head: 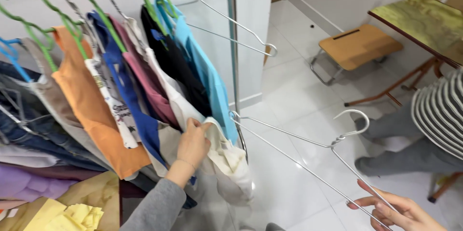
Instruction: Folding, rolling, and hanging various garments on a rack and table.
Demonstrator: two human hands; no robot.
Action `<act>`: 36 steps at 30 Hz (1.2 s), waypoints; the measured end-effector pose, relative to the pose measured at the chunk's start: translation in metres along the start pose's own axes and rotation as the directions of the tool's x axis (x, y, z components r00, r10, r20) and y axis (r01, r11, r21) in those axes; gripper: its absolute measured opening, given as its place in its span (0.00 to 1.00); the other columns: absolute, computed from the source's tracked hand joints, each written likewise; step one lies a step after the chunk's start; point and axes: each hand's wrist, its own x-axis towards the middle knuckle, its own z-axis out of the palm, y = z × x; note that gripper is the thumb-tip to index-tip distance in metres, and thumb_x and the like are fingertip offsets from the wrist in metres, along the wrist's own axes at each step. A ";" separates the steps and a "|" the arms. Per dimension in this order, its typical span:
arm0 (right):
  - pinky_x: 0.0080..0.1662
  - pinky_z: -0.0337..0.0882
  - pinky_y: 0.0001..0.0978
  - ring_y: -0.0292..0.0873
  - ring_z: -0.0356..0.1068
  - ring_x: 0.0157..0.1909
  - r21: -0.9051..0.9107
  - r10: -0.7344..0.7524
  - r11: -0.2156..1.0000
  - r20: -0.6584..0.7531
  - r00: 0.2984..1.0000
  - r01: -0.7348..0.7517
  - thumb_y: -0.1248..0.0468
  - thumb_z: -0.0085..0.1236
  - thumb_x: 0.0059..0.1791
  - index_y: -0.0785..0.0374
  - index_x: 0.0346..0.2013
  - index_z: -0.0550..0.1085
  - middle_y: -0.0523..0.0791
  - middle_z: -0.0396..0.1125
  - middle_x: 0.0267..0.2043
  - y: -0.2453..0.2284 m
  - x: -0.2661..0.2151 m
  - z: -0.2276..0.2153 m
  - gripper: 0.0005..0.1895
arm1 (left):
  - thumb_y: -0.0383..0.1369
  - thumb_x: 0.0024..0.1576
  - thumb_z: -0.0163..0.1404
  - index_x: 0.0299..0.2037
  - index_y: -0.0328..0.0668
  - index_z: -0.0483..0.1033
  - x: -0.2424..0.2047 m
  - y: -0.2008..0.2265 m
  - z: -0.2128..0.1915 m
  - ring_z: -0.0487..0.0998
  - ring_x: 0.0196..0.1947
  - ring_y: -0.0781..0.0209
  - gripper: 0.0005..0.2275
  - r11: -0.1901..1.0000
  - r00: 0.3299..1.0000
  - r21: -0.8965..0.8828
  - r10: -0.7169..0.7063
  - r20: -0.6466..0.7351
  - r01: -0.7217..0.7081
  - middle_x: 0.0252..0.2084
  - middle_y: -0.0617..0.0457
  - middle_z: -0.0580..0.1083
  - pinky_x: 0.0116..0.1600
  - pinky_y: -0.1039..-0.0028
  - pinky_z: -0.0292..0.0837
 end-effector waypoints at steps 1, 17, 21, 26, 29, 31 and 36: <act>0.33 0.70 0.45 0.55 0.67 0.25 0.005 0.007 1.000 -0.010 1.000 -0.007 0.62 0.52 0.50 0.46 0.74 0.68 0.59 0.92 0.53 -0.003 -0.008 0.004 0.35 | 0.23 0.49 0.50 0.58 0.58 0.77 0.004 0.000 0.002 0.79 0.31 0.32 0.25 1.000 1.000 -0.003 0.009 0.010 -0.009 0.48 0.47 0.63 0.45 0.47 0.78; 0.25 0.72 0.31 0.44 0.71 0.26 0.089 -0.374 0.926 0.338 0.864 0.366 0.60 0.51 0.54 0.58 0.71 0.65 0.54 0.82 0.57 -0.075 0.072 0.153 0.29 | 0.21 0.52 0.50 0.58 0.45 0.73 -0.095 0.137 -0.066 0.73 0.22 0.46 0.21 0.879 0.878 -0.135 0.422 -0.226 -0.457 0.48 0.47 0.64 0.22 0.54 0.72; 0.28 0.75 0.32 0.46 0.73 0.28 0.082 -0.441 0.881 0.494 0.749 0.465 0.60 0.54 0.55 0.59 0.67 0.72 0.54 0.78 0.61 -0.102 0.071 0.136 0.24 | 0.47 0.68 0.46 0.72 0.54 0.64 -0.100 0.120 -0.109 0.74 0.48 0.43 0.24 0.784 0.707 0.112 0.603 -0.370 -0.610 0.52 0.45 0.70 0.40 0.60 0.73; 0.29 0.74 0.34 0.47 0.68 0.27 0.236 -0.472 0.862 0.692 0.545 0.448 0.50 0.49 0.60 0.53 0.72 0.66 0.65 0.73 0.62 -0.117 0.069 0.114 0.26 | 0.50 0.60 0.57 0.38 0.49 0.73 -0.094 0.053 -0.121 0.72 0.40 0.49 0.16 0.741 0.661 0.305 0.671 -0.336 -0.598 0.39 0.52 0.69 0.47 0.58 0.67; 0.32 0.71 0.37 0.50 0.65 0.28 0.436 -0.490 0.871 0.743 0.457 0.225 0.28 0.44 0.59 0.54 0.74 0.61 0.71 0.62 0.69 -0.097 0.087 0.143 0.41 | 0.52 0.65 0.49 0.25 0.49 0.65 -0.118 0.042 -0.129 0.70 0.23 0.57 0.21 0.793 0.746 0.237 0.608 -0.271 -0.561 0.22 0.59 0.66 0.28 0.64 0.61; 0.36 0.69 0.40 0.51 0.63 0.29 0.523 -0.498 0.849 0.750 0.435 0.072 0.23 0.37 0.55 0.56 0.76 0.57 0.69 0.54 0.75 -0.097 0.092 0.179 0.49 | 0.54 0.65 0.48 0.23 0.50 0.62 -0.132 0.047 -0.143 0.69 0.20 0.60 0.23 0.853 0.803 0.206 0.521 -0.290 -0.479 0.19 0.62 0.65 0.23 0.66 0.57; 0.42 0.69 0.26 0.34 0.67 0.31 -0.745 -0.045 0.636 0.223 0.974 0.200 0.40 0.64 0.45 0.40 0.54 0.82 0.29 0.77 0.43 -0.104 0.101 0.252 0.24 | 0.52 0.63 0.53 0.23 0.48 0.64 -0.153 0.041 -0.186 0.70 0.21 0.60 0.23 0.834 0.730 0.306 0.551 -0.404 -0.460 0.21 0.59 0.64 0.28 0.65 0.61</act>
